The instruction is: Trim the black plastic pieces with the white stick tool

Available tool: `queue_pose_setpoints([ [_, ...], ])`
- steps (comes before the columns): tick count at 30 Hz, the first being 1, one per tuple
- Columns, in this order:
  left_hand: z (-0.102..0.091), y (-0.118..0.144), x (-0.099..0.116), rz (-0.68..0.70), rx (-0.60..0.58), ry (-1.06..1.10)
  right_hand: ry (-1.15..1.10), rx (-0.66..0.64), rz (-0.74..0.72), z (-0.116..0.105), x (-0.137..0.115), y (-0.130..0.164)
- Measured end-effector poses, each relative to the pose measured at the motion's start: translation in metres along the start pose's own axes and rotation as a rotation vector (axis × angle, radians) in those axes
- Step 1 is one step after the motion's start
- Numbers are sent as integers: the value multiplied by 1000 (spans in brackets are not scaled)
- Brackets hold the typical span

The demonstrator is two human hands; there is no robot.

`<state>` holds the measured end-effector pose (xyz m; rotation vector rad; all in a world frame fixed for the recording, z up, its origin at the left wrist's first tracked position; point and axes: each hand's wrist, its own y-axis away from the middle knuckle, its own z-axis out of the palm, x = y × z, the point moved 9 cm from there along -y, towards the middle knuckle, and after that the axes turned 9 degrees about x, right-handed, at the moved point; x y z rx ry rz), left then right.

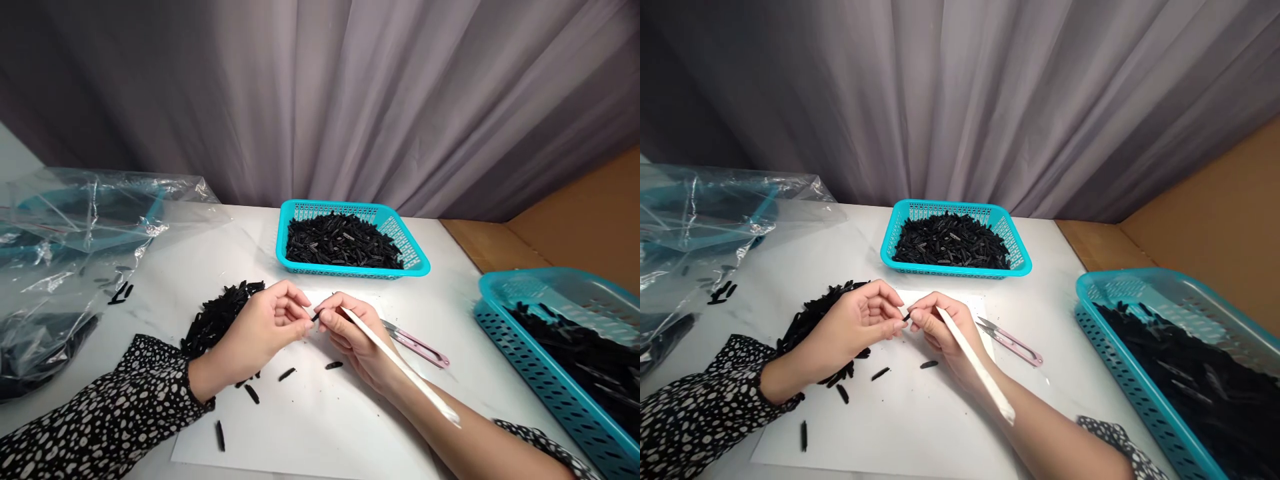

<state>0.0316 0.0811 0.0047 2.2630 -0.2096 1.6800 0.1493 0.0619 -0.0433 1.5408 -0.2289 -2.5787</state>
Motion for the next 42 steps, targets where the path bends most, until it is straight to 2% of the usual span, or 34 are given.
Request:
queue_pose_setpoints([
  [3, 0, 11, 19, 181, -129, -431, -30, 6, -1, -1, -1, 0],
  [5, 5, 24, 21, 259, -225, -674, -53, 8, 4, -2, -2, -1],
  [9, 15, 45, 6, 270, -304, -895, -87, 14, 16, -3, -1, -2],
  [12, 19, 48, -3, 274, -309, -938, -110, 11, 23, -4, 0, -2],
  [16, 16, 37, 4, 280, -227, -757, -157, -23, 49, -1, 0, -1],
  [21, 1, 16, -4, -16, -44, -134, -202, -55, 49, 5, -3, 0],
  [23, 1, 13, -10, -87, -13, 72, -194, -66, 49, 7, -3, 0],
  [25, 1, 12, -14, -121, 5, 190, -163, -64, 45, 7, -3, 1],
  [31, 0, 11, -18, -148, 55, 300, -52, -62, 47, 8, 2, 4],
  [37, 0, 13, -13, -130, 57, 321, 8, -112, 0, 12, 2, 6],
  [42, 3, 13, -12, -107, 44, 276, 43, -95, -5, 12, 6, 7],
])
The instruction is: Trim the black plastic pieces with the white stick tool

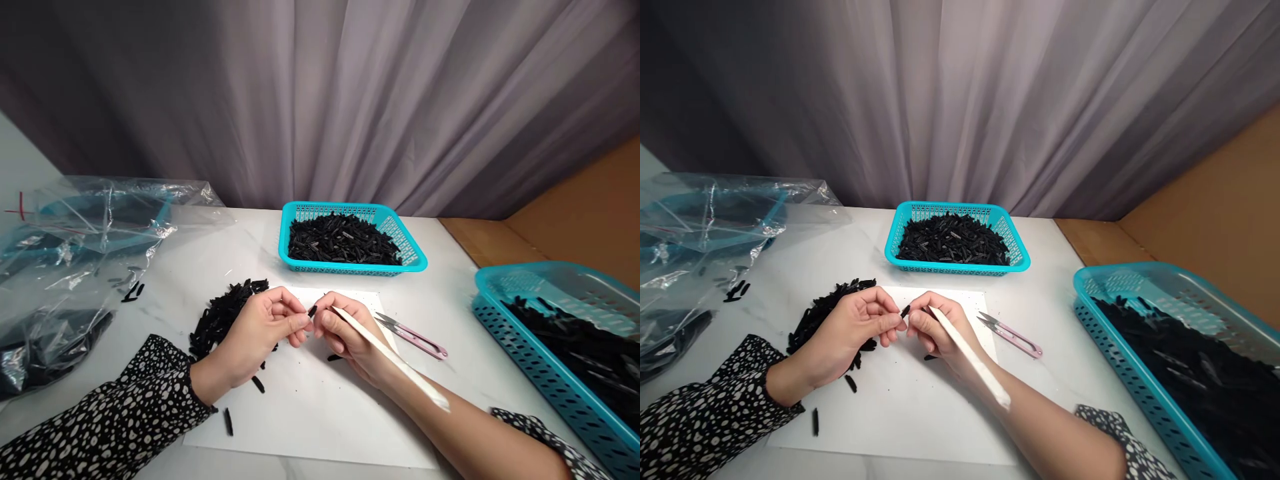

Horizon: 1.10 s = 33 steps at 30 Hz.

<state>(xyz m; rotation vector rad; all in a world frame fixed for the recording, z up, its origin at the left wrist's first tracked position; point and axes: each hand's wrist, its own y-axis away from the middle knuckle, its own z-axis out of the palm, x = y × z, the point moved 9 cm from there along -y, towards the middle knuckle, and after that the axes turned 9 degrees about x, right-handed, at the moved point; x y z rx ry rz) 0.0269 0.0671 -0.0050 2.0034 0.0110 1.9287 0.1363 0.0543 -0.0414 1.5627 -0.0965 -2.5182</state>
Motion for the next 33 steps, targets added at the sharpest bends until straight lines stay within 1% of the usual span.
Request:
queue_pose_setpoints([
  [2, 0, -1, 3, 11, -11, -64, 7, 13, 11, -1, 1, 0],
  [4, -2, 0, 8, 32, -56, -206, -3, 21, 2, -1, 0, 0],
  [6, -4, 3, 18, 104, -151, -477, -30, 20, -9, -2, -3, 0],
  [7, -5, 6, 23, 176, -200, -680, -45, 21, -8, -2, -4, 0],
  [8, -7, 9, 28, 250, -227, -866, -59, 23, -2, -2, -5, 0],
  [9, -10, 11, 31, 293, -238, -992, -72, 24, 8, -2, -5, -1],
  [10, -12, 13, 31, 306, -269, -1086, -85, 25, 20, -3, -5, -1],
  [12, -15, 16, 27, 280, -318, -1195, -115, 19, 42, -2, -4, -1],
  [15, -12, 18, 19, 254, -374, -1258, -155, -1, 66, 0, -4, 0],
  [20, -5, 22, 17, 309, -422, -1331, -211, -34, 115, 2, -2, 1],
  [24, -2, 26, 18, 428, -415, -1370, -240, -59, 122, 4, -3, 2],
  [27, 0, 28, 19, 492, -416, -1326, -225, -64, 112, 4, -3, 2],
  [30, 0, 28, 20, 472, -432, -1295, -224, -77, 98, 5, -5, 1],
  [33, -4, 25, 21, 390, -454, -1257, -218, -79, 90, 5, -5, 1],
])
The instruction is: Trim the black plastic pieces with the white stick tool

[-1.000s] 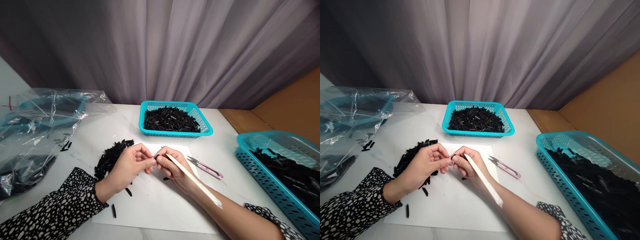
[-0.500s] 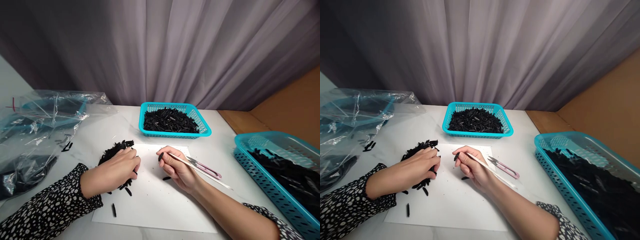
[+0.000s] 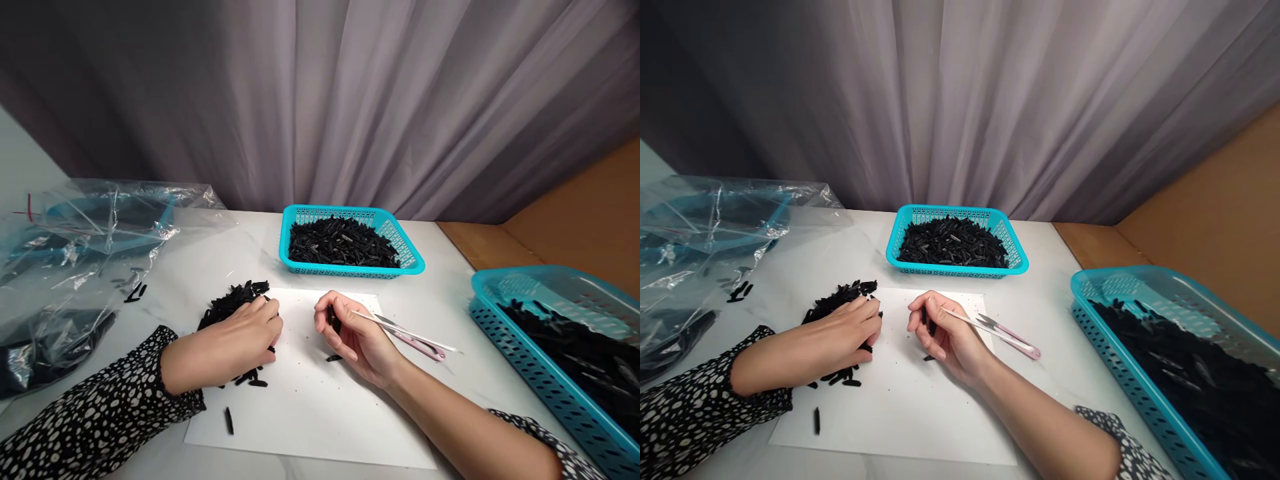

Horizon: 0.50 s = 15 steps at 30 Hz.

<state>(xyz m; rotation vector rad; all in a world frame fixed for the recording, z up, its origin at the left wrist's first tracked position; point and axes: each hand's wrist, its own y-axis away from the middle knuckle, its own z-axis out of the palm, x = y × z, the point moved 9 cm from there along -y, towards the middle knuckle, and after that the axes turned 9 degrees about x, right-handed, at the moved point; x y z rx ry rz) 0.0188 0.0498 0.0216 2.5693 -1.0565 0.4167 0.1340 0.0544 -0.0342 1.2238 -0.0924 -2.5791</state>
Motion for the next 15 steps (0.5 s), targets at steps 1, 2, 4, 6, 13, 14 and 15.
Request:
queue_pose_setpoints([
  [1, -1, -1, -1, -13, -2, 44, 9, 1, -2, 0, 0, 0],
  [2, -3, -3, -2, -24, 12, 101, 23, 4, -3, 0, 0, 0],
  [4, -8, -10, -7, -61, 88, 254, 59, 18, -2, 0, 1, 0],
  [6, -8, -18, -15, -156, 167, 458, 111, 42, -12, -1, 2, 0],
  [13, 17, -30, -22, -419, 306, 1203, 433, 199, -236, -8, -11, 1],
  [14, 18, -29, -23, -437, 339, 1266, 483, 222, -270, -9, -13, 2],
  [15, 19, -28, -23, -451, 366, 1320, 524, 244, -298, -9, -15, 2],
])
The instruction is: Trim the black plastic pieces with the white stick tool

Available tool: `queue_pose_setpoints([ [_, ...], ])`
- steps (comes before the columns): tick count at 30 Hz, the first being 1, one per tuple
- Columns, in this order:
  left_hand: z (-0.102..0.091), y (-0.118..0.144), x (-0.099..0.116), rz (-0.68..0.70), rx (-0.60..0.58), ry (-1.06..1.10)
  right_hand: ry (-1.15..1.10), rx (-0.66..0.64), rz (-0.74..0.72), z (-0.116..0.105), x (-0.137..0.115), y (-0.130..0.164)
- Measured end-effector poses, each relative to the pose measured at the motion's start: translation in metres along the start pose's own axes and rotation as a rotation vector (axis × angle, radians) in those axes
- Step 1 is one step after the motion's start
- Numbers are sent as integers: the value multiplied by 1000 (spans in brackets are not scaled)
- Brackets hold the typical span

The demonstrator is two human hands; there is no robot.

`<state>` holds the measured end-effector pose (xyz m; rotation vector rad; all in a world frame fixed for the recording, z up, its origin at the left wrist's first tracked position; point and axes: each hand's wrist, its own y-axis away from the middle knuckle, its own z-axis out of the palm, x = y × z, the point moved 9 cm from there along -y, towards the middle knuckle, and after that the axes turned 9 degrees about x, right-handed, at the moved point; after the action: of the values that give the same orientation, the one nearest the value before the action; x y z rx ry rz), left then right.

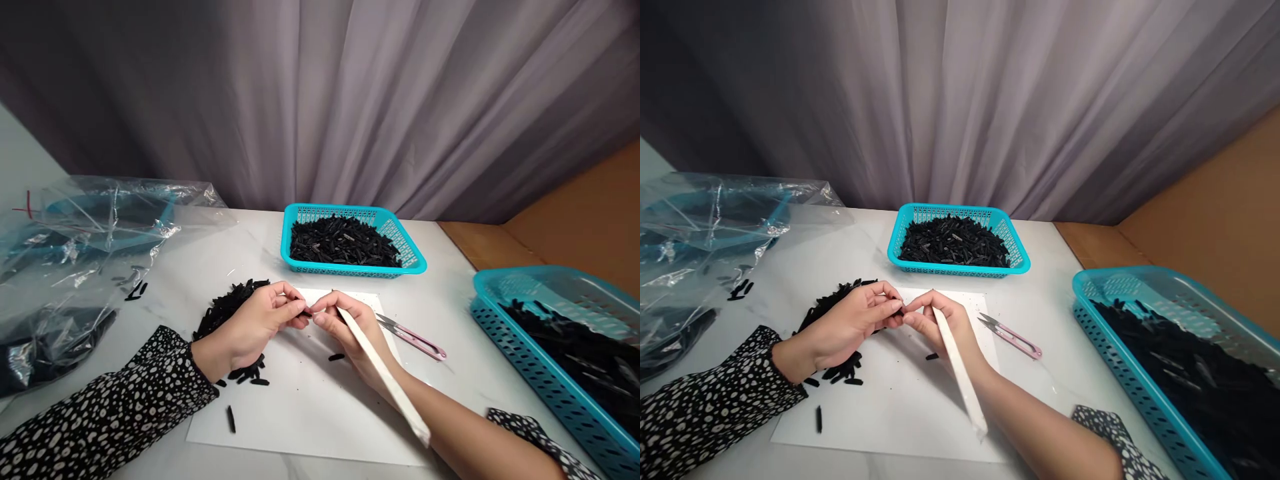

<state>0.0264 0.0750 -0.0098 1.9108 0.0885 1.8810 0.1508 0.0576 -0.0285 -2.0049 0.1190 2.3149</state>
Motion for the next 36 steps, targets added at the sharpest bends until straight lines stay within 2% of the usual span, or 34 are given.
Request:
queue_pose_setpoints([
  [4, 2, 5, -2, -20, 7, 133, 26, 61, -36, -3, -2, -2],
  [11, 7, 12, -3, -121, -61, 210, -221, 48, 205, -3, 11, 1],
  [18, 16, 16, -6, -102, -171, 20, -259, -40, 227, 4, 11, 5],
  [24, 17, 13, -4, -61, -148, -26, -299, -60, 211, 6, 6, 5],
  [29, 14, 13, -7, -90, -137, -13, -355, -16, 148, 0, 2, 3],
  [32, 11, 11, -7, -65, -118, -19, -270, 8, 89, -7, -2, 3],
  [34, 10, 10, -5, -24, -117, -47, -104, 43, -42, -15, -16, -2],
  [36, 10, 9, -3, 19, -128, -92, 95, 109, -263, -25, -43, -12],
])
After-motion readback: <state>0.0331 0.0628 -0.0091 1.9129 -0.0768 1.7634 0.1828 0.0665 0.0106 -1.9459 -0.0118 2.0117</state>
